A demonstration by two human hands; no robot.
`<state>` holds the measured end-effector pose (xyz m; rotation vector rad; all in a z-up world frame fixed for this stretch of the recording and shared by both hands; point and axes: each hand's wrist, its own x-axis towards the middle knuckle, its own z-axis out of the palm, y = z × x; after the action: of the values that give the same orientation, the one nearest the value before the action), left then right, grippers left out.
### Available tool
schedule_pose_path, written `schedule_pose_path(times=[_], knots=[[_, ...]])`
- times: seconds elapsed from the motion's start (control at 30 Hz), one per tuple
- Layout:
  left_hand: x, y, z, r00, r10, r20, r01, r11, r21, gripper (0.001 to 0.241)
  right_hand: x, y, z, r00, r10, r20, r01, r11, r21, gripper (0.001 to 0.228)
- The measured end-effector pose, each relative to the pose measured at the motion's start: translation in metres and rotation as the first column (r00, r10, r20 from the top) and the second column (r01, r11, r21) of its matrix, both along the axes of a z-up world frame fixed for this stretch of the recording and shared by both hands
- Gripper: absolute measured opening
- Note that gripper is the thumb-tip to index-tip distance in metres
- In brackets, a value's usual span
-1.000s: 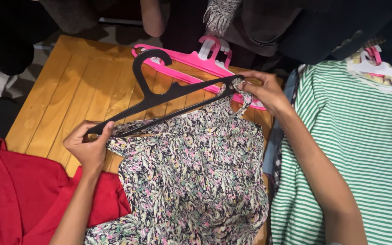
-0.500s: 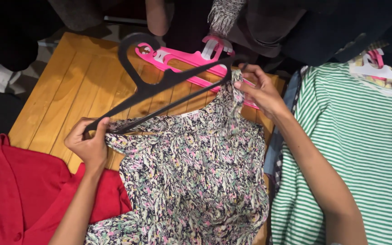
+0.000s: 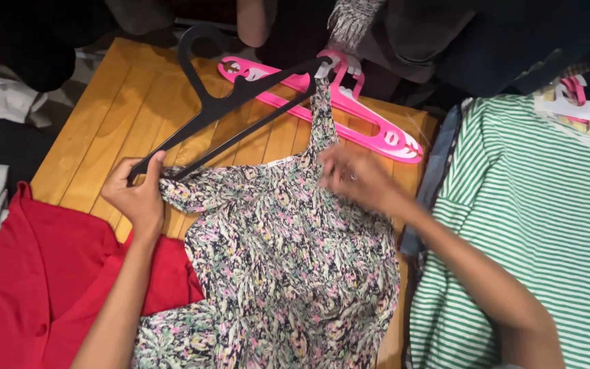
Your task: The person places a floral top onto a black hanger and adjusts it on a wooden table. Then, the person smooths out a red long-sleeved shirt and fastens its buttons one by one.
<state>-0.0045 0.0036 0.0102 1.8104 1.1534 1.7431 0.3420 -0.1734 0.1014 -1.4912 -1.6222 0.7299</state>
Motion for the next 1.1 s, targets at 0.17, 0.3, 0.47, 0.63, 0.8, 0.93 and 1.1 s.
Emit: schedule_pose_path(times=[0.17, 0.3, 0.47, 0.63, 0.8, 0.93, 1.1], knots=[[0.0, -0.005, 0.008, 0.999, 0.022, -0.034, -0.023, 0.999, -0.023, 0.029, -0.077, -0.08, 0.01, 0.854, 0.519, -0.043, -0.506, 0.808, -0.302, 0.025], [0.001, -0.007, 0.011, 0.998, 0.025, -0.051, -0.026, 1.0, -0.016, 0.032, -0.099, -0.125, 0.002, 0.544, 0.82, 0.176, -0.79, 0.572, -0.223, 0.051], [0.003, -0.011, 0.016, 0.999, 0.002, -0.033, -0.002, 1.0, -0.004, 0.033, -0.097, -0.142, -0.002, 0.521, 0.771, 0.367, -0.712, 0.629, -0.313, 0.071], [0.004, -0.015, 0.022, 1.0, -0.019, -0.005, 0.018, 1.0, -0.021, 0.033, -0.072, -0.147, -0.001, 0.553, 0.645, 0.527, -0.633, 0.737, -0.238, 0.081], [0.0, -0.014, 0.018, 1.0, -0.02, 0.023, 0.021, 1.0, -0.018, 0.029, -0.03, -0.144, 0.008, 0.549, 0.524, 0.65, -0.365, 0.851, -0.378, 0.018], [-0.005, -0.012, 0.012, 0.997, -0.021, 0.072, 0.026, 0.998, -0.063, 0.029, -0.011, -0.151, 0.017, 0.512, 0.329, 0.794, -0.112, 0.941, -0.318, 0.013], [-0.016, -0.014, 0.017, 0.997, 0.058, -0.052, -0.054, 0.996, 0.073, 0.033, -0.012, -0.177, -0.006, 0.79, -0.063, 0.609, -0.025, 0.99, 0.135, 0.006]])
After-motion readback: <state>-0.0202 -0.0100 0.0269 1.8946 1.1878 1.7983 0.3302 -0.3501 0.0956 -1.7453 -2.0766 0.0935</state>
